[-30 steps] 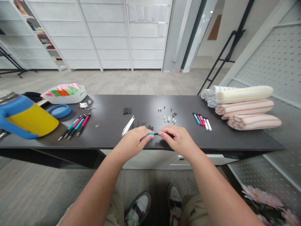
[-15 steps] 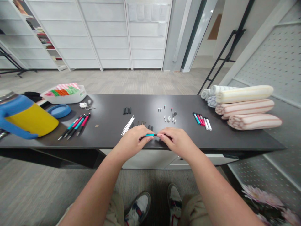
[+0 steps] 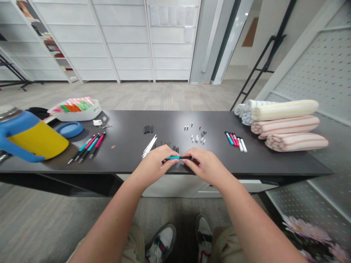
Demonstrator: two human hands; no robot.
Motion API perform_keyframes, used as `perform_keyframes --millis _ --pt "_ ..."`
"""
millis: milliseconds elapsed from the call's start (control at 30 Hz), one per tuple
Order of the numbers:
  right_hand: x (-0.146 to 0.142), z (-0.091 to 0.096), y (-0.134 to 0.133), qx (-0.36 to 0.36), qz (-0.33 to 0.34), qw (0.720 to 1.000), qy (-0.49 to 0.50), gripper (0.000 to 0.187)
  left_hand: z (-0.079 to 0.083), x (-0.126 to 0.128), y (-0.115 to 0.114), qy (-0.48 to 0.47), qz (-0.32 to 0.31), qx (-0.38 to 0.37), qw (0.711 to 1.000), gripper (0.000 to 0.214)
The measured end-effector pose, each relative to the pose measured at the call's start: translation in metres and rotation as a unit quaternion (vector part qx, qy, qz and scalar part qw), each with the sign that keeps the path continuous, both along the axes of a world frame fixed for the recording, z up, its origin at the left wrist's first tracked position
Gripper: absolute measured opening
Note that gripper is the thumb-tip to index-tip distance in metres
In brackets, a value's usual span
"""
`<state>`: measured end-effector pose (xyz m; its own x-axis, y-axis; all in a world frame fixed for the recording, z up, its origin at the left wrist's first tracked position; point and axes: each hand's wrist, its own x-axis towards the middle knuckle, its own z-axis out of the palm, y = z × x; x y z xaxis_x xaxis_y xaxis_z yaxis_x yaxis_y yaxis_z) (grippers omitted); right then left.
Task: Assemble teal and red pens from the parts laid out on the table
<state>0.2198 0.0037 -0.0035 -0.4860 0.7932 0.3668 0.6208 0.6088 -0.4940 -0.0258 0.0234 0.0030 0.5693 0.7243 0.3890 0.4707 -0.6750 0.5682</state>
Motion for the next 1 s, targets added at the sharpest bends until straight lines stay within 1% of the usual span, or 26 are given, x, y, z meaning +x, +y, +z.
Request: perform_keyframes --millis 100,267,467,600,733,767,867,967,1000 --pt "0.0001 -0.0004 0.0005 0.026 0.009 0.999 -0.02 0.019 0.0009 -0.0004 0.0002 -0.009 -0.004 -0.002 1.0 0.017" --pt "0.0014 -0.0003 0.0006 0.03 0.003 1.0 -0.002 0.018 0.0017 0.0007 0.0004 -0.004 0.002 0.009 1.0 0.014" --pt "0.0011 -0.0021 0.0006 0.034 -0.005 0.999 -0.015 0.019 0.0001 0.0014 0.0012 0.022 -0.008 0.038 0.999 0.014" --pt "-0.0001 -0.003 0.0001 0.035 -0.015 0.999 -0.032 0.021 -0.0014 0.0028 0.0002 0.015 0.005 0.052 0.999 0.006" --pt "-0.0002 -0.0031 -0.0001 0.04 -0.021 0.999 -0.027 0.021 -0.0026 0.0028 -0.0006 0.006 0.016 0.07 0.997 0.024" --pt "-0.0002 -0.0033 -0.0002 0.042 -0.022 0.999 -0.025 0.021 -0.003 0.0025 -0.0003 0.005 0.014 0.078 0.997 0.024" --pt "-0.0008 -0.0037 -0.0004 0.046 -0.022 0.998 -0.026 0.021 -0.0043 0.0016 0.0006 0.009 0.01 0.094 0.995 0.016" --pt "-0.0022 -0.0035 -0.0008 0.046 -0.021 0.998 -0.024 0.02 -0.004 0.0022 0.0002 0.002 0.017 0.093 0.996 0.006" --pt "-0.0026 -0.0032 -0.001 0.047 -0.023 0.998 -0.022 0.02 -0.0036 0.0028 -0.0003 0.001 0.02 0.092 0.996 0.009"
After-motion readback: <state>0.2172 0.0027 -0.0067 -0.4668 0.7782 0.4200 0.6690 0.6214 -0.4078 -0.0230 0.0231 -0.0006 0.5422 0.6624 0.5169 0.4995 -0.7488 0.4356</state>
